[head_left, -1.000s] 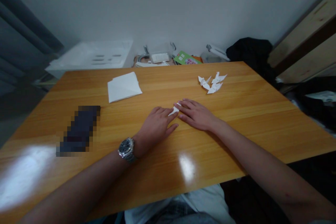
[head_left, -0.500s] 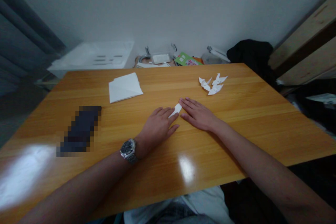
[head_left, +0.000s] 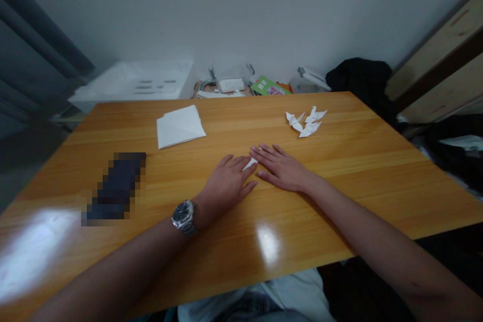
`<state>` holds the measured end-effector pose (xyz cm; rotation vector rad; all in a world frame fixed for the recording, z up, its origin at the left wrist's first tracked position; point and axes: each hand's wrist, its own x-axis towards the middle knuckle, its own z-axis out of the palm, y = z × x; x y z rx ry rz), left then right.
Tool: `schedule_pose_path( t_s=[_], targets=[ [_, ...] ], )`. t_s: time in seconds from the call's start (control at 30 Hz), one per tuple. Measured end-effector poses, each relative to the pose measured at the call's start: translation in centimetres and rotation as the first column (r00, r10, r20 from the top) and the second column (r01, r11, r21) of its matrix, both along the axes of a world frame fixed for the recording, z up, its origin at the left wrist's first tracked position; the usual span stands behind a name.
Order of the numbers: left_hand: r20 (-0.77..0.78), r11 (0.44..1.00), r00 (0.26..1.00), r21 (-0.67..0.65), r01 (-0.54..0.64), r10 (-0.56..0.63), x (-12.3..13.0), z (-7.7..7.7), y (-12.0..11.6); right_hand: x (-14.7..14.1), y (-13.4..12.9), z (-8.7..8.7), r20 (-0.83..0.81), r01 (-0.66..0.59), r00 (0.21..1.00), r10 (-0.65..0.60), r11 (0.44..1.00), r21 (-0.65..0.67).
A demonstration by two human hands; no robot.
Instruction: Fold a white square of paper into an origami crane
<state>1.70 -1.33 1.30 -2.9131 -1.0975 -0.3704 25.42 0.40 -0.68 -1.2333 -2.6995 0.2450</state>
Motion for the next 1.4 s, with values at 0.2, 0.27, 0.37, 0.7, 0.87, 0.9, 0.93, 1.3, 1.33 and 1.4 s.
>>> schedule_pose_path(
  t_s=[0.2, 0.27, 0.37, 0.7, 0.87, 0.9, 0.93, 1.3, 1.33, 1.4],
  targets=[
    [0.014, 1.000, 1.000, 0.022, -0.009, 0.008, 0.4, 0.3, -0.6, 0.0, 0.0, -0.2, -0.017, 0.016, 1.000, -0.016, 1.000, -0.010],
    [0.022, 1.000, 1.000, 0.015, -0.006, 0.006, 0.4, 0.3, -0.6, 0.0, 0.0, -0.3, -0.027, 0.020, 0.999, -0.020, 1.000, -0.006],
    [0.022, 1.000, 1.000, 0.014, -0.009, 0.009, 0.4, 0.2, -0.5, 0.0, 0.0, -0.4, -0.032, 0.033, 0.999, -0.033, 0.999, 0.003],
    [0.027, 1.000, 1.000, 0.009, -0.009, 0.009, 0.3, -0.3, -0.1, -0.2, 0.1, -0.6, -0.038, 0.108, 0.993, -0.107, 0.994, 0.014],
    [0.041, 1.000, 0.999, 0.026, 0.005, -0.006, 0.2, 0.0, 0.4, 0.0, 0.2, -0.6, -0.085, 0.097, 0.992, -0.096, 0.995, 0.009],
    [0.044, 1.000, 0.999, 0.025, 0.008, -0.009, 0.1, 0.0, 0.5, 0.0, 0.3, -0.6, -0.097, 0.093, 0.991, -0.092, 0.996, 0.008],
    [0.048, 1.000, 0.999, 0.023, 0.009, -0.010, 0.0, 0.0, 0.7, 0.1, 0.4, -0.6, -0.109, 0.088, 0.990, -0.086, 0.996, 0.008],
    [0.141, 0.999, 0.990, -0.035, -0.002, 0.007, -1.0, -0.3, 1.8, 0.3, 0.9, 0.0, -0.342, 0.028, 0.940, -0.003, 0.997, 0.066],
    [0.143, 0.999, 0.990, -0.037, -0.005, 0.010, -1.1, -0.3, 1.9, 0.3, 0.9, 0.1, -0.353, 0.023, 0.936, 0.000, 0.998, 0.061],
    [0.143, 0.999, 0.990, -0.044, -0.009, 0.015, -1.1, -0.3, 2.1, 0.3, 0.9, 0.2, -0.376, 0.017, 0.927, 0.005, 0.998, 0.055]
  ],
)
